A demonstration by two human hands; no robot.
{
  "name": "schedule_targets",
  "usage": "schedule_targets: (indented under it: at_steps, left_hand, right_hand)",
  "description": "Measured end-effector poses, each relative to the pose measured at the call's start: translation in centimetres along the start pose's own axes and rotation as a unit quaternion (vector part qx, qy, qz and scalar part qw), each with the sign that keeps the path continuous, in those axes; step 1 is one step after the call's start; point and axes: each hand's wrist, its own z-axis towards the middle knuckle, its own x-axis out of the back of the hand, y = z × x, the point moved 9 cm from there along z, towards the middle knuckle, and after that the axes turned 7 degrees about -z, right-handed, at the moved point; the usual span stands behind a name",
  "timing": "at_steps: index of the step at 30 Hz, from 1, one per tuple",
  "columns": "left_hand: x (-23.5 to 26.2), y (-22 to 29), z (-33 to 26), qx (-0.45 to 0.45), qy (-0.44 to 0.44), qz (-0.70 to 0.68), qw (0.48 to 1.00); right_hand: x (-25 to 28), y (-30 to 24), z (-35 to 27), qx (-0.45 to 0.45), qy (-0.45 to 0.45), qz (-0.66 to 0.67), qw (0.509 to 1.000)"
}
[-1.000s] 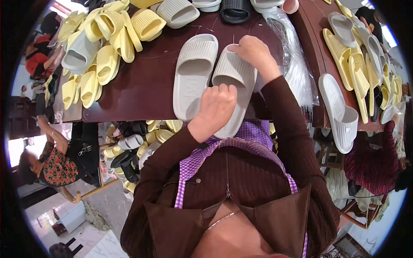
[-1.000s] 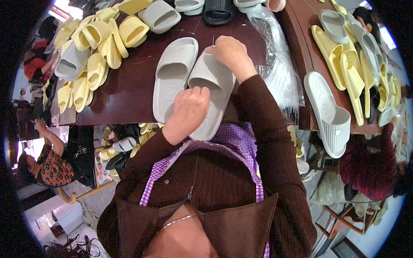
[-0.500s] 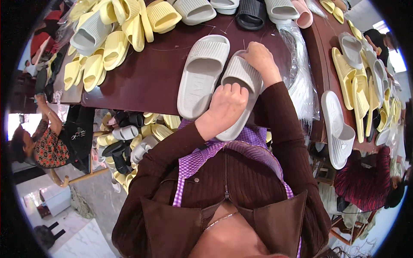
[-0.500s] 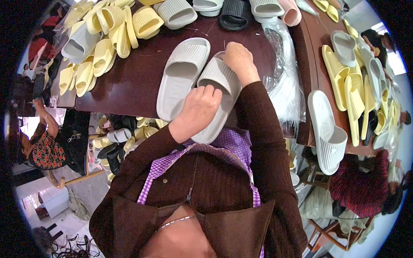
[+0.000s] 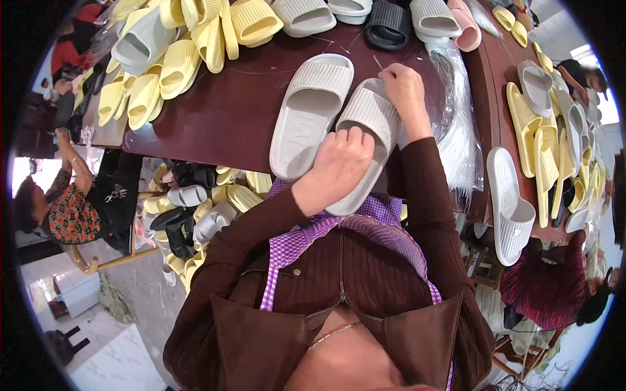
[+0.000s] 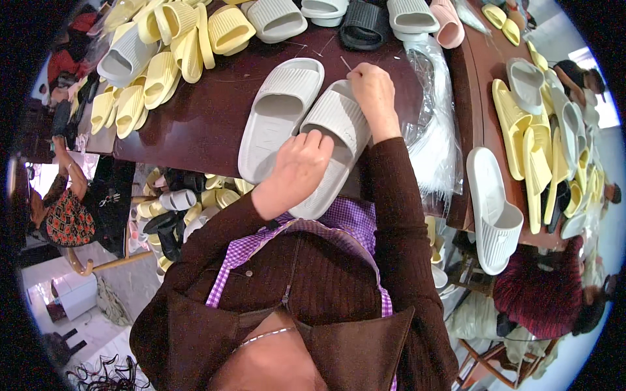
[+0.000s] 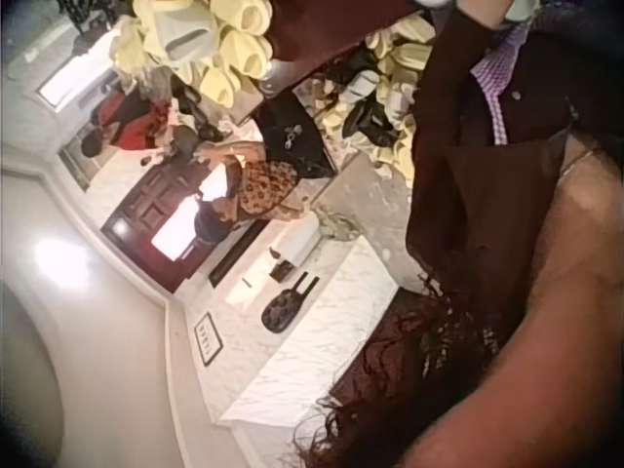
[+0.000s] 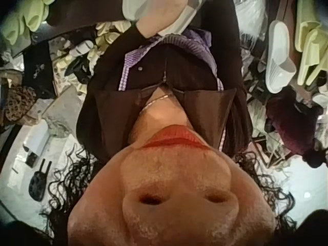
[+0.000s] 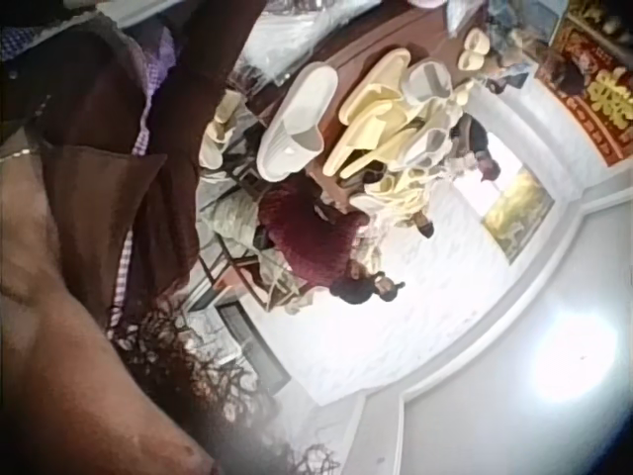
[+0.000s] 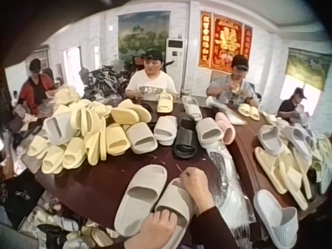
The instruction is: The person pairs slippers together and fastens each pair using plastic tags by hand before tossing them aside.
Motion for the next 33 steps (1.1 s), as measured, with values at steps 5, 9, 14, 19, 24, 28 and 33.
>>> schedule_targets:
  at_steps: [5, 9, 14, 19, 24, 28, 33]
  left_hand:
    - [5.7, 0.4, -2.0, -0.011, 0.011, 0.007, 1.000]
    - [8.8, 0.5, -2.8, -0.018, -0.001, 0.020, 1.000]
    - [9.3, 0.3, -2.8, -0.016, -0.005, 0.008, 1.000]
    - [5.4, -2.2, -2.7, -0.002, 0.011, -0.084, 0.996]
    - [1.4, -5.1, -2.7, -0.009, 0.001, -0.136, 0.991]
    - [0.7, -7.4, -1.1, -0.055, 0.013, -0.091, 0.994]
    - [-0.1, -9.1, 0.1, -0.060, 0.027, -0.110, 0.992]
  right_hand:
    - [1.4, -2.2, -1.2, 0.030, -0.010, 0.075, 0.997]
    - [0.7, -3.5, -2.3, 0.037, -0.036, 0.127, 0.991]
    - [0.2, -3.7, -2.9, 0.026, -0.047, 0.151, 0.987]
    - [0.3, -3.2, -3.0, 0.004, -0.055, 0.147, 0.988]
    - [0.2, -2.1, -2.9, -0.030, -0.062, 0.153, 0.986]
    - [0.4, -1.6, -2.5, -0.044, -0.050, 0.176, 0.982]
    - [-0.5, -1.0, 0.0, 0.010, -0.005, 0.220, 0.975]
